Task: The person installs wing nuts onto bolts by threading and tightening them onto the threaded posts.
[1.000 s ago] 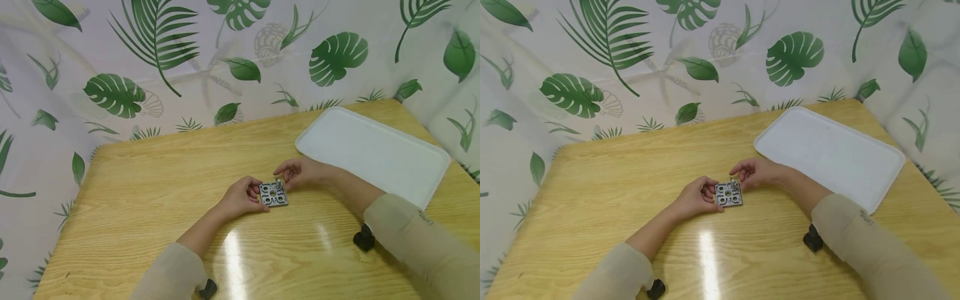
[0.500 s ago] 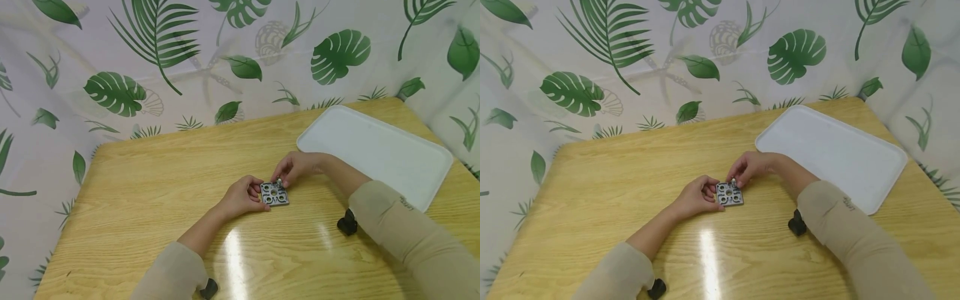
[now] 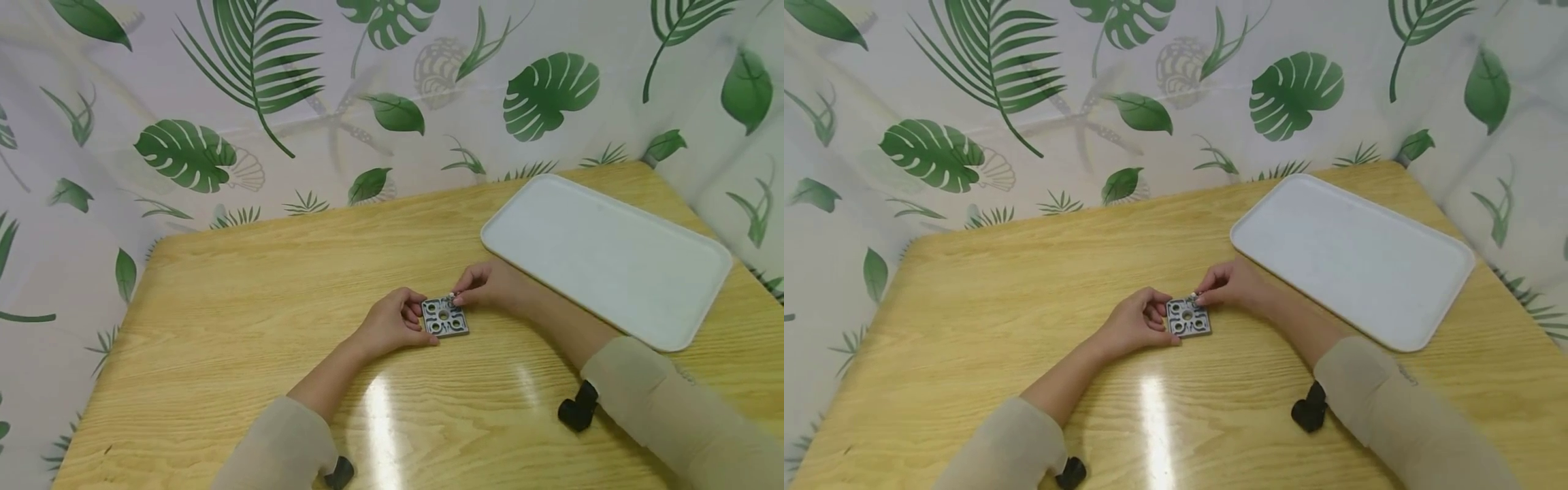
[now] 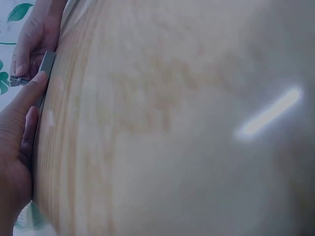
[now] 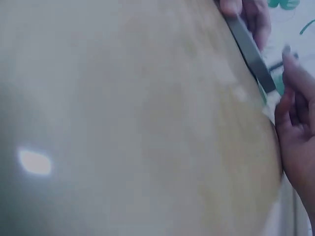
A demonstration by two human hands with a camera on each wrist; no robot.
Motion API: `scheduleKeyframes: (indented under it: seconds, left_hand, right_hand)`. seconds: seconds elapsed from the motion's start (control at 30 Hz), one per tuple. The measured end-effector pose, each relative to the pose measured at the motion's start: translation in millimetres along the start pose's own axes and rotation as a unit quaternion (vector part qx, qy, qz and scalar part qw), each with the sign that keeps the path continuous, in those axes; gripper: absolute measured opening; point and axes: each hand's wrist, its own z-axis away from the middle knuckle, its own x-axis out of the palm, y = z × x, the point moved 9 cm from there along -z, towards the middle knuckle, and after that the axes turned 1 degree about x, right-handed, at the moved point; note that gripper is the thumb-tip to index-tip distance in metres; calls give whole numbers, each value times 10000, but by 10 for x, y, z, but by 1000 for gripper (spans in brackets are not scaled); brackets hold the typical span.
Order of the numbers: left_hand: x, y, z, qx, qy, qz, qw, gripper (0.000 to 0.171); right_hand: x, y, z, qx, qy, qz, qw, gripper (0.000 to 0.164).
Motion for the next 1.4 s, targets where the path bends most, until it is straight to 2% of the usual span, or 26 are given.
scheduleKeyframes:
  seconds: [0.13, 0.23, 0.43, 0.53, 0.67, 0.83, 1.0, 1.17, 1.33, 1.4]
  left_hand:
    - [5, 7, 10, 28, -20, 6, 10000, 66]
    - [9, 2, 14, 35, -26, 7, 10000, 66]
    - [1, -2, 19, 23, -22, -66, 10000, 66]
    - [-16, -6, 23, 23, -21, -76, 10000, 65]
    - [-30, -20, 32, 12, -16, -77, 10000, 64]
    - [-39, 9, 41, 65, 37, -21, 10000, 64]
    - [-40, 36, 41, 66, 81, 58, 9999, 63]
    - [-31, 34, 38, 7, 98, 122, 9999, 64]
    - [-8, 23, 31, -11, 62, 163, 9998, 66]
    - [-3, 21, 26, -7, 47, 154, 9999, 67]
  right_hand:
    - [-5, 15, 175, -214, 912, -8, 9956, 12]
    - [12, -17, 312, -354, 1501, 129, 9880, 16]
    - [94, -116, 554, -318, 2773, 396, 9594, 21]
    - [162, -161, 610, -334, 3116, 380, 9489, 21]
    - [220, -209, 632, -506, 3277, 426, 9425, 21]
    - [205, -182, 619, -216, 3151, 669, 9464, 17]
    - [91, -142, 580, 407, 2685, 1131, 9557, 10]
    - [-31, -113, 415, 734, 1720, 986, 9774, 18]
    - [-168, -111, 222, 724, 850, 1375, 9842, 21]
    - [-169, -120, 143, 583, 329, 1482, 9867, 22]
